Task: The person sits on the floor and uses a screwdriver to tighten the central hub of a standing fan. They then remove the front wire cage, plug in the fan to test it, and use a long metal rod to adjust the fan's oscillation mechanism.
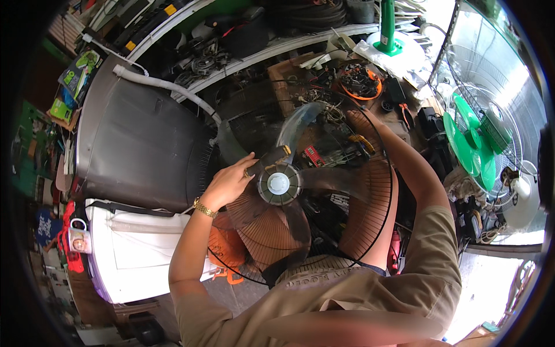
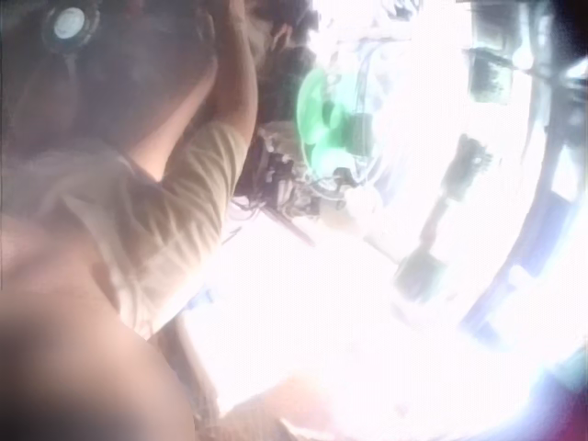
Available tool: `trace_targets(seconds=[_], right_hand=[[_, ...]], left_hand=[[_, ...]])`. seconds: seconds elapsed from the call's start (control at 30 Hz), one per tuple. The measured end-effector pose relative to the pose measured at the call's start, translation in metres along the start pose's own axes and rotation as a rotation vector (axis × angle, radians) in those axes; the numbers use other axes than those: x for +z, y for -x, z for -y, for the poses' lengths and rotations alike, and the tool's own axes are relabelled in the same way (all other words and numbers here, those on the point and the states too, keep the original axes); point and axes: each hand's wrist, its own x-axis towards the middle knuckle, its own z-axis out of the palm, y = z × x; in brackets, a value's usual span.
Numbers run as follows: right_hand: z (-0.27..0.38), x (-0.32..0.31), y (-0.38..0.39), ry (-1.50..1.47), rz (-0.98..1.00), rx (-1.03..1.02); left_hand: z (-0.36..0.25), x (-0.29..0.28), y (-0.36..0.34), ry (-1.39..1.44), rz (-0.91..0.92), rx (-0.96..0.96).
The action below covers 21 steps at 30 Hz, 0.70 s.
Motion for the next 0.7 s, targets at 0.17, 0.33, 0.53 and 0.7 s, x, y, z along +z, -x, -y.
trace_targets(seconds=[0.17,0.33,0.53,0.7], right_hand=[[0.024,-0.008,-0.018,0.253,0.015,0.206],[0.034,-0.007,-0.009,0.322,0.086,-0.048],[0.001,-0.011,-0.021,-1.792,0.247,0.524],[-0.016,0.015,-0.004,-2.216,0.47,1.109]], left_hand=[[0.004,0.005,0.016,-0.176,0.007,-0.034],[0.004,0.012,0.032,-0.089,0.103,-0.078],[0.001,0.016,0.042,-0.065,0.054,-0.094],[-0.003,0.017,0.027,-0.06,0.036,-0.047]])
